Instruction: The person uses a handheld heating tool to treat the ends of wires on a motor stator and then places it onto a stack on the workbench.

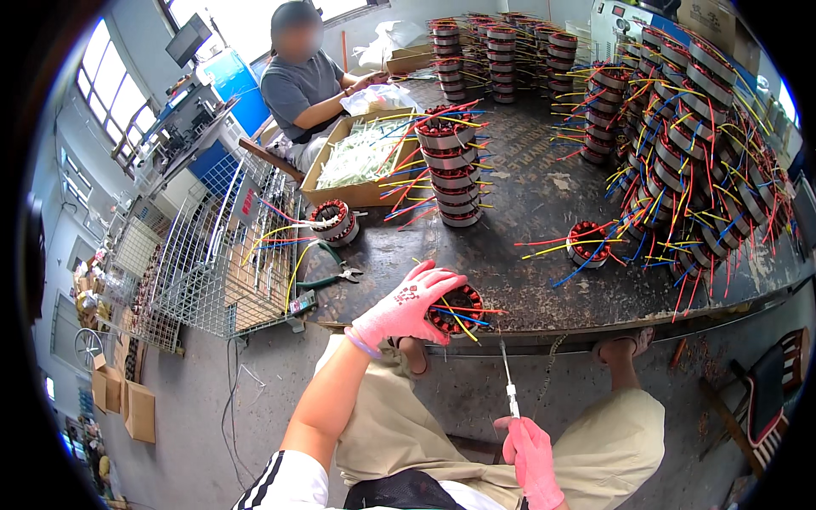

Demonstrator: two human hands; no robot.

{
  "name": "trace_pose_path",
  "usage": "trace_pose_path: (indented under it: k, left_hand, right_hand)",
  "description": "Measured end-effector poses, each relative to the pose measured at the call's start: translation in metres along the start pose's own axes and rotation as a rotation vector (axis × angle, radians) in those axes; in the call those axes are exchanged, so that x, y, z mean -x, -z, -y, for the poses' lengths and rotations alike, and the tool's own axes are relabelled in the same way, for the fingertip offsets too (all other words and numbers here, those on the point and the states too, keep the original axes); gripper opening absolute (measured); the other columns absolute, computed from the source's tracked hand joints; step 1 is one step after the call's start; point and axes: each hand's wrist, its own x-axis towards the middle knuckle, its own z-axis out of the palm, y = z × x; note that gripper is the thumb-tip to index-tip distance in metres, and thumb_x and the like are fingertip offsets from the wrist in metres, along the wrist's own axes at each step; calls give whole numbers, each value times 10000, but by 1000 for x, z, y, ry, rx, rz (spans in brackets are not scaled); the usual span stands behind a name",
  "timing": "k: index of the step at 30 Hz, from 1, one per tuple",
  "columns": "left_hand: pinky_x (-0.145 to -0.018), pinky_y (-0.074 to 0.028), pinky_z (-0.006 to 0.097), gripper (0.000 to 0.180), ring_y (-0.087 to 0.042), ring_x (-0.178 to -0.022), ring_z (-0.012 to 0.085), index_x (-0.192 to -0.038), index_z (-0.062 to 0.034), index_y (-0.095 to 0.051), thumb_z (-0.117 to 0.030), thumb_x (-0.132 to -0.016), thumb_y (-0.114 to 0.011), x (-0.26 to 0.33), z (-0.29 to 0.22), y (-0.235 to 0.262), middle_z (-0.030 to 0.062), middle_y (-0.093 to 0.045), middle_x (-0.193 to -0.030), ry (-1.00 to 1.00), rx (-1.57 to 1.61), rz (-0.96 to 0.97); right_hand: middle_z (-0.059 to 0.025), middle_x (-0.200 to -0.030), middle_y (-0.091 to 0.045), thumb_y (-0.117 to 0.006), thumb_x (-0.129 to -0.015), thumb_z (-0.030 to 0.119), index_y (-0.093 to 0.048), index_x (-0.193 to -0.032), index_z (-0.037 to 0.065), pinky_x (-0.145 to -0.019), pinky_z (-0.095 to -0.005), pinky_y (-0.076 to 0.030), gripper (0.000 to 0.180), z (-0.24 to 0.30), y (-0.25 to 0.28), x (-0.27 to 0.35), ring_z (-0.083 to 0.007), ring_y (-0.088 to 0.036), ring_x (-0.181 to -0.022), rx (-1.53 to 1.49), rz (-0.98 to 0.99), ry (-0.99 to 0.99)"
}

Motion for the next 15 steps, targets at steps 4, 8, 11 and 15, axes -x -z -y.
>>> trace_pose_path:
  k: [4, 8, 11, 15]
  left_hand:
    - [-1164, -188, 485, 984, -417, -1284, 292, -1380, -68, -409, -325, -538, -850, -1, 1, -1, 130, -482, -1316, 7, -1, -6]
    - [-1163, -195, 482, 984, -422, -1279, 294, -1379, -72, -411, -326, -537, -852, 1, -2, 2, 130, -487, -1312, 12, -3, 2]
    - [-1161, -198, 479, 991, -421, -1279, 301, -1383, -69, -409, -341, -541, -855, 4, 0, 1, 134, -488, -1310, 0, -5, -7]
    - [-1158, -199, 478, 998, -417, -1284, 308, -1384, -67, -408, -361, -543, -858, 2, 2, 4, 140, -485, -1320, -9, 2, 3]
  right_hand:
    - [44, -512, -444, -487, -984, 329, -602, -1033, -80, -403, -206, -213, 428, -2, 1, 0, -19, -319, -438, -37, 0, 17]
    - [44, -514, -444, -486, -984, 331, -607, -1028, -74, -403, -205, -214, 425, 0, -4, 1, -20, -317, -436, -27, -4, 33]
    - [44, -519, -446, -485, -986, 328, -611, -1024, -65, -404, -204, -215, 414, -1, -5, 1, -19, -316, -438, -9, -3, 17]
    - [40, -548, -451, -491, -990, 284, -615, -1035, -50, -458, -208, -241, 359, 7, -9, 4, -31, -340, -486, -62, 6, -23]
